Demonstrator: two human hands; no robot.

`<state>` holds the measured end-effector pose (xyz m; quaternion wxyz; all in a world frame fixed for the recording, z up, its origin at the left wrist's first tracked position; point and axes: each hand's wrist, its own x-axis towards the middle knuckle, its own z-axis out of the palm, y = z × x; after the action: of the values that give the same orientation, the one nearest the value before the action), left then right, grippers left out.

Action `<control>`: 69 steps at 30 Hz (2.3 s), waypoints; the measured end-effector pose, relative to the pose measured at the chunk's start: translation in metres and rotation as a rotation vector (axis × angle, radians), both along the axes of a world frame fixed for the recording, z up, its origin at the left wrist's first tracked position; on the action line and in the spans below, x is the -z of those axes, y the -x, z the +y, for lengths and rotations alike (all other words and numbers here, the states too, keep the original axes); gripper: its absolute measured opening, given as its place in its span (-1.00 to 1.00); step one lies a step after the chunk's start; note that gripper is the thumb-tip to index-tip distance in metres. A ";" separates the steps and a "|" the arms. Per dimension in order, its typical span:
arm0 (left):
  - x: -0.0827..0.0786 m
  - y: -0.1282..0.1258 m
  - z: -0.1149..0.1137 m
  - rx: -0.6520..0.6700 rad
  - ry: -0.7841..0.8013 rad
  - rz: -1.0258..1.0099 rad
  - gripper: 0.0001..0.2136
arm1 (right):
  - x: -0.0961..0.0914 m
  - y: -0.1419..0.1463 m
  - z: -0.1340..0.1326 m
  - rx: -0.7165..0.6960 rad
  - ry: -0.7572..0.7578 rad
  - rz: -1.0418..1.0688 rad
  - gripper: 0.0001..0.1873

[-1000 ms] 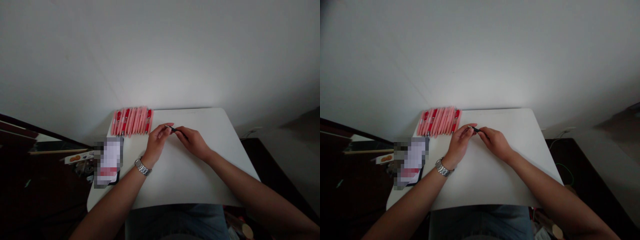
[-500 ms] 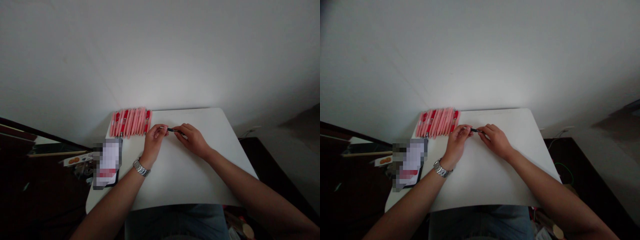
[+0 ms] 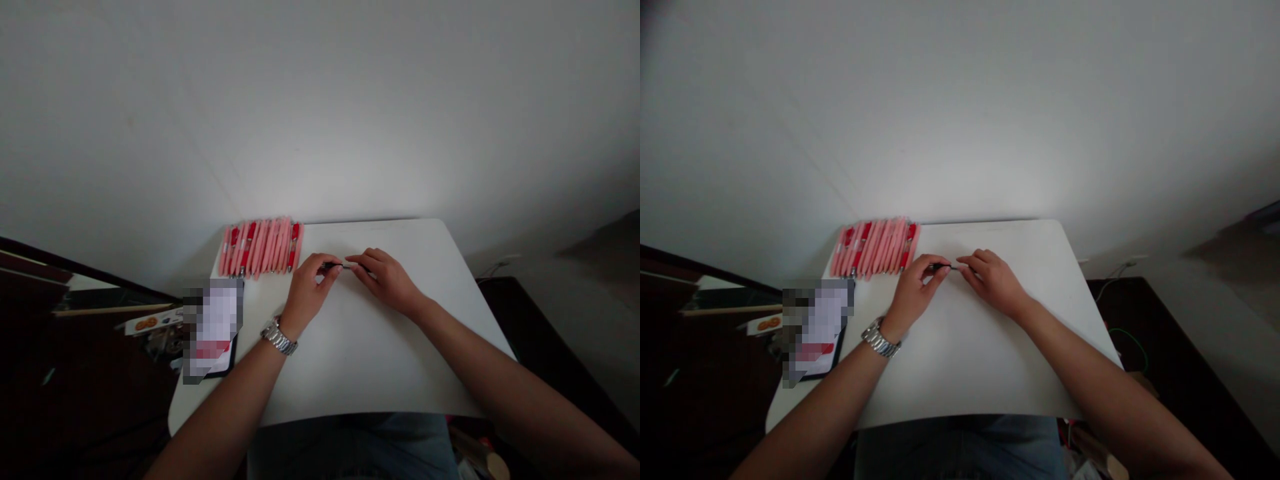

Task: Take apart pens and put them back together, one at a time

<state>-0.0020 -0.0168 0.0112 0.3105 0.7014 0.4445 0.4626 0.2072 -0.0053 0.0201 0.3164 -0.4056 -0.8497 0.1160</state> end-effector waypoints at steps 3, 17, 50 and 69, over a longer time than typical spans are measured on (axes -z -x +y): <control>-0.002 0.000 0.000 -0.001 0.019 0.004 -0.87 | -0.003 -0.001 -0.001 0.004 0.022 -0.031 -0.69; -0.004 0.002 0.001 -0.018 0.034 -0.002 -0.89 | -0.001 0.000 0.001 0.015 -0.033 -0.078 -0.71; -0.003 0.010 0.006 -0.039 -0.019 0.058 -0.90 | -0.002 -0.002 0.001 0.055 -0.015 -0.161 -0.73; 0.000 0.012 0.009 -0.085 -0.040 0.065 -0.91 | -0.001 -0.014 0.009 0.140 -0.026 -0.169 -0.80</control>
<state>-0.0143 -0.0074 0.0113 0.2618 0.7027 0.4743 0.4612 0.2213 0.0033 0.0211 0.2564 -0.4683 -0.8442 0.0480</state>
